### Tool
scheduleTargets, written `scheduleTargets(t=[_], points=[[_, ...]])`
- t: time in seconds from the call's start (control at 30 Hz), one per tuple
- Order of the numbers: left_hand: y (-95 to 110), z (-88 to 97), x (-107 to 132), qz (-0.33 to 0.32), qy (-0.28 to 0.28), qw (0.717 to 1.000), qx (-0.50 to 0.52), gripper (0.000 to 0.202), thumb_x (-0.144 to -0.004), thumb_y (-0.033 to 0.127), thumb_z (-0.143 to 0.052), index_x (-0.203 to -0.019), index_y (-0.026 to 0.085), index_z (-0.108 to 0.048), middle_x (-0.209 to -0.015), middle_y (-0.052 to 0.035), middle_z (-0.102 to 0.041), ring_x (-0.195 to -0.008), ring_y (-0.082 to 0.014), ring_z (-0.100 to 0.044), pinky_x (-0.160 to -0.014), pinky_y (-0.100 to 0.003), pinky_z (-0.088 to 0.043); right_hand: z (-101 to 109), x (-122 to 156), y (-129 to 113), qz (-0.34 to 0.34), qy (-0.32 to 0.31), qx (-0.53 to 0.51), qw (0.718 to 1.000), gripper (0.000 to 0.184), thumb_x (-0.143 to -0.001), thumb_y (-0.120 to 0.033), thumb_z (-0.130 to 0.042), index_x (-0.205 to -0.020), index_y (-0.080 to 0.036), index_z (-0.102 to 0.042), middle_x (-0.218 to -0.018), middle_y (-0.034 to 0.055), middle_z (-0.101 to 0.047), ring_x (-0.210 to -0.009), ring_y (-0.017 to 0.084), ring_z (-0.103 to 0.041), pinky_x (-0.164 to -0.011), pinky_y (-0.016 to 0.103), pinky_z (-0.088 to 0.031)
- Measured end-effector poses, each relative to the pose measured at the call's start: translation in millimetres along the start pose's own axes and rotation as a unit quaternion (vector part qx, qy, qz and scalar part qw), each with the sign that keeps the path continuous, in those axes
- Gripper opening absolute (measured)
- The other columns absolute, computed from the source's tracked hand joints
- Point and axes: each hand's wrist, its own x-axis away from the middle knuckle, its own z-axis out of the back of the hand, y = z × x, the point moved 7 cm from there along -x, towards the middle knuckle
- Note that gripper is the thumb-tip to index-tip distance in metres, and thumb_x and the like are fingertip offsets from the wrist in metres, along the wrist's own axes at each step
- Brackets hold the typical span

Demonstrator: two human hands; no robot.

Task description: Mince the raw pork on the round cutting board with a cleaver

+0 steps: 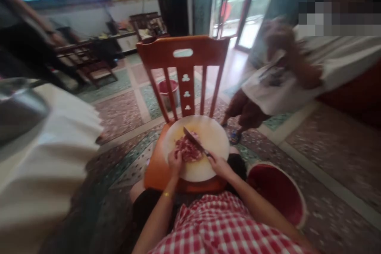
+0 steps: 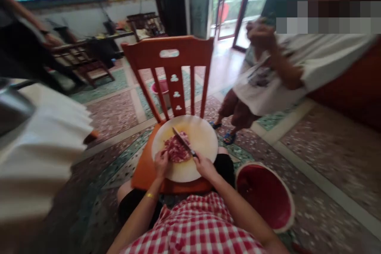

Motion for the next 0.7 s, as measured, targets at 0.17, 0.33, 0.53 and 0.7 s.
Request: scheduleTargets(t=[0.17,0.33,0.53,0.7], points=[[-22.0,-18.3,-18.2,0.004,-0.015,1.0,0.014,0.031,-0.081,0.036,-0.039,-0.095,0.017,-0.059,-0.096,-0.0074,-0.062,-0.09,-0.0192,-0.056,-0.084,-0.034,-0.043,7.4,-6.0,0.9,0.004,0.016,0.041,0.999,0.04,-0.087,-0.031,-0.039,-0.126,-0.024,-0.049,-0.114,0.0037,-0.063,-0.104,0.019,-0.057,-0.088,0.026,-0.042],[-30.4,-25.8,-20.7,0.023,-0.013,1.0,-0.013,0.032,-0.078,0.035,-0.039,-0.097,0.019,-0.059,-0.097,-0.0064,-0.062,-0.09,-0.0209,-0.055,-0.081,-0.035,-0.044,9.5,0.8,-3.7,0.008,0.018,0.07,0.997,0.038,-0.089,-0.034,-0.036,-0.125,-0.026,-0.047,-0.107,0.0033,-0.065,-0.097,0.02,-0.06,-0.081,0.027,-0.043],[-29.7,-16.0,-13.1,0.019,0.009,0.999,-0.032,0.032,-0.077,0.036,-0.039,-0.095,0.019,-0.06,-0.094,-0.0075,-0.062,-0.089,-0.0222,-0.055,-0.08,-0.037,-0.044,7.8,1.9,-3.7,0.015,0.012,0.081,0.997,0.037,-0.088,-0.034,-0.037,-0.124,-0.029,-0.046,-0.103,0.0018,-0.066,-0.094,0.02,-0.061,-0.078,0.025,-0.042],[-33.1,-17.0,-11.2,-0.001,-0.004,0.999,-0.054,0.029,-0.076,0.035,-0.039,-0.086,0.017,-0.059,-0.085,-0.0083,-0.06,-0.084,-0.0225,-0.053,-0.079,-0.038,-0.043,6.5,1.4,-2.4,0.003,0.006,0.085,0.996,0.038,-0.089,-0.035,-0.038,-0.126,-0.03,-0.044,-0.105,0.0013,-0.066,-0.093,0.019,-0.061,-0.077,0.026,-0.042]])
